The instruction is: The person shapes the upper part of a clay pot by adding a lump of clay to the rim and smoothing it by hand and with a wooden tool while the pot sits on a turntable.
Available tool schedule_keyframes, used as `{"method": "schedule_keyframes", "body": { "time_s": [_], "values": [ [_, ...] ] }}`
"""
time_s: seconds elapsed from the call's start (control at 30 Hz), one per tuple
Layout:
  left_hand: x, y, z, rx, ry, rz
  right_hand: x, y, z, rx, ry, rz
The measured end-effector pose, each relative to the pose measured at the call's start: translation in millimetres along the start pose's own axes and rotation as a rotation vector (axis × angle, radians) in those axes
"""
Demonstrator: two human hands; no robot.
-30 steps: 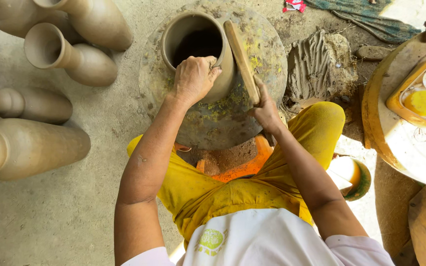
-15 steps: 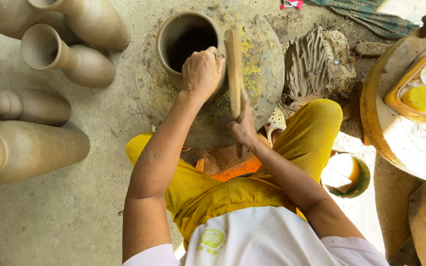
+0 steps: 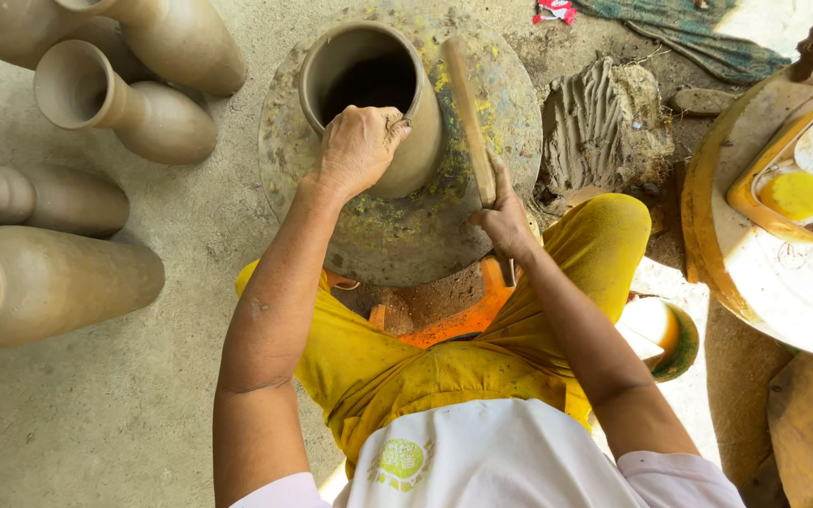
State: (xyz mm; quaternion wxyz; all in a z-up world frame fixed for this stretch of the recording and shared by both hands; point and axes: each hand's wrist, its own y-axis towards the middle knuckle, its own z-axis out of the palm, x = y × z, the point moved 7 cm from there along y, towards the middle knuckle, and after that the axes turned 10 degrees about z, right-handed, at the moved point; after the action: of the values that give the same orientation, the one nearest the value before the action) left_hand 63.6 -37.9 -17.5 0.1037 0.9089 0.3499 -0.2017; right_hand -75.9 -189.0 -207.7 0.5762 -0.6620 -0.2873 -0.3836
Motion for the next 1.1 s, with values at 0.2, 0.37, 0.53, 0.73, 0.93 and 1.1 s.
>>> {"method": "schedule_keyframes", "body": {
  "time_s": [0.2, 0.37, 0.53, 0.73, 0.93, 1.1],
  "values": [
    [-12, 4, -3, -0.153, 0.046, 0.021, 12, -2, 19, -0.04, -0.062, -0.08],
    [-14, 10, 5, -0.228, 0.07, -0.012, 7, -15, 28, -0.169, 0.053, -0.064],
    [-16, 17, 6, -0.193, 0.063, -0.039, 2, -26, 48, -0.122, 0.081, -0.198],
    [60, -31, -52, -0.928, -0.302, 0.126, -15, -14, 24, -0.108, 0.275, -0.035],
    [155, -41, 21, -0.611, -1.044, -0.182, -13, -15, 25, -0.025, 0.062, 0.167],
    [149, -71, 99, -0.58, -1.165, -0.304, -20, -13, 46, -0.126, 0.279, -0.066]
  ]
}}
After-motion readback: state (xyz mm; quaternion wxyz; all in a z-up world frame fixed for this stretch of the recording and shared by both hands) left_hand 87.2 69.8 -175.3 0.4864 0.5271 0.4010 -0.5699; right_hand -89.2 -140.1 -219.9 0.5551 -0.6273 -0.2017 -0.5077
